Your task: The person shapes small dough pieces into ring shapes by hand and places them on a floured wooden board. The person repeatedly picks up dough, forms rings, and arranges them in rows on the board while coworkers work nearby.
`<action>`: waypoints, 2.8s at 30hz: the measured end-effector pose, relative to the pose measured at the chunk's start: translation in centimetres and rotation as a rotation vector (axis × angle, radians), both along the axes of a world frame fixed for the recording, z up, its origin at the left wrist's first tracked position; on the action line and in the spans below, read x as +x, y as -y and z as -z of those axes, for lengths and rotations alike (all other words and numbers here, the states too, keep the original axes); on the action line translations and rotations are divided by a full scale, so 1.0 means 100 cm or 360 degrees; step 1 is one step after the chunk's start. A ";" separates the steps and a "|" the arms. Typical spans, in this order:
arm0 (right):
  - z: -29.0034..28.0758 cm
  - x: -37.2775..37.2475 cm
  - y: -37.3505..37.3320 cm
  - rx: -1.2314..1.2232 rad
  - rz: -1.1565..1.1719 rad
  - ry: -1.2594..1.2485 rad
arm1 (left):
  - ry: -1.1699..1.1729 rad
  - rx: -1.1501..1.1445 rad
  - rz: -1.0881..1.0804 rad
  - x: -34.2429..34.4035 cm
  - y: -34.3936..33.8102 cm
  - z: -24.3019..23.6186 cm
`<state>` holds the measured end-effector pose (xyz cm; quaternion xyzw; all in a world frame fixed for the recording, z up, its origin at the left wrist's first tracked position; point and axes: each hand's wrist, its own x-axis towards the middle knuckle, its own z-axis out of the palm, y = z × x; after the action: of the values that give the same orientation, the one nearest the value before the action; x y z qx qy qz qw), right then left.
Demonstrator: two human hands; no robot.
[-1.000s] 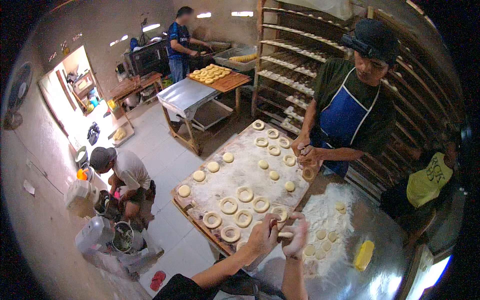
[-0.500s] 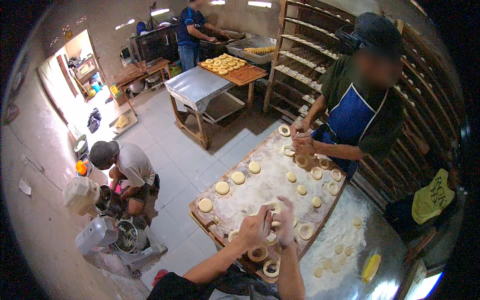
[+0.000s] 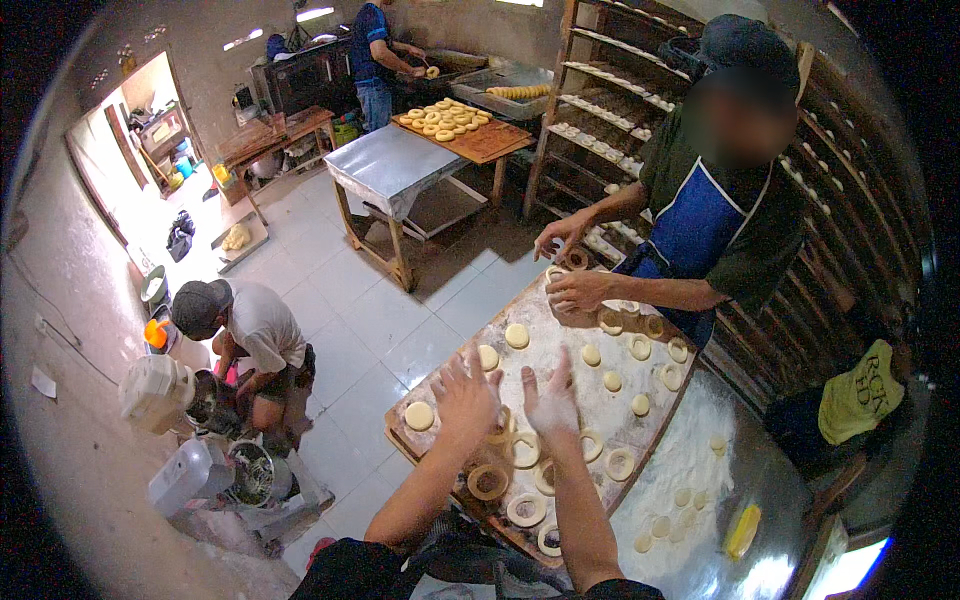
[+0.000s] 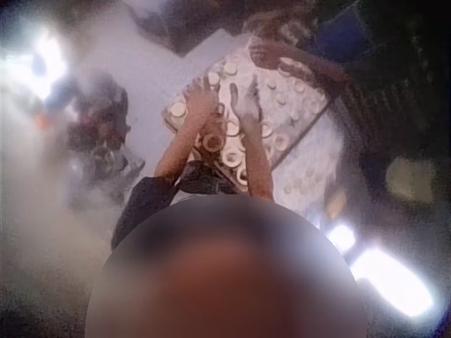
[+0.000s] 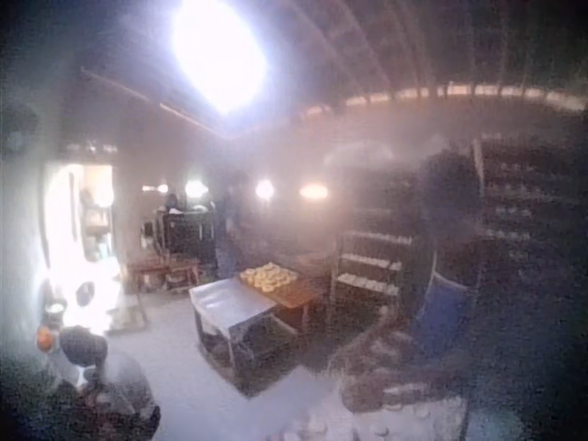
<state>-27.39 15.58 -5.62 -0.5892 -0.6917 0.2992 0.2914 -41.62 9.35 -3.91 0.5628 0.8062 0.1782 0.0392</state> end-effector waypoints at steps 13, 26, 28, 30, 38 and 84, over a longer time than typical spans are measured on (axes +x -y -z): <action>0.004 -0.021 0.023 0.0318 -0.0544 0.0977 | 0.0193 -0.0337 0.0039 -0.008 0.016 0.024; 0.012 0.280 0.146 -0.0341 0.0593 0.0334 | 0.0148 -0.0178 0.0378 0.075 0.049 -0.003; 0.022 0.334 0.188 -0.0376 0.0716 0.0481 | 0.0380 -0.0027 0.0520 0.111 0.060 -0.003; 0.028 0.364 0.217 -0.0417 0.0709 0.0579 | 0.0527 -0.0108 0.0787 0.165 0.069 0.002; 0.044 0.338 0.210 -0.0329 0.0318 0.0636 | 0.0739 -0.0604 0.1226 0.312 0.127 0.040; 0.029 0.164 0.141 -0.0034 -0.0647 -0.1223 | 0.1472 0.0566 0.0430 0.170 0.136 -0.010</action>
<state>-10.94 1.52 -8.50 -0.2899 -0.6318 0.5551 0.4567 -24.65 -4.25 -2.88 0.5224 0.5817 0.5362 0.3181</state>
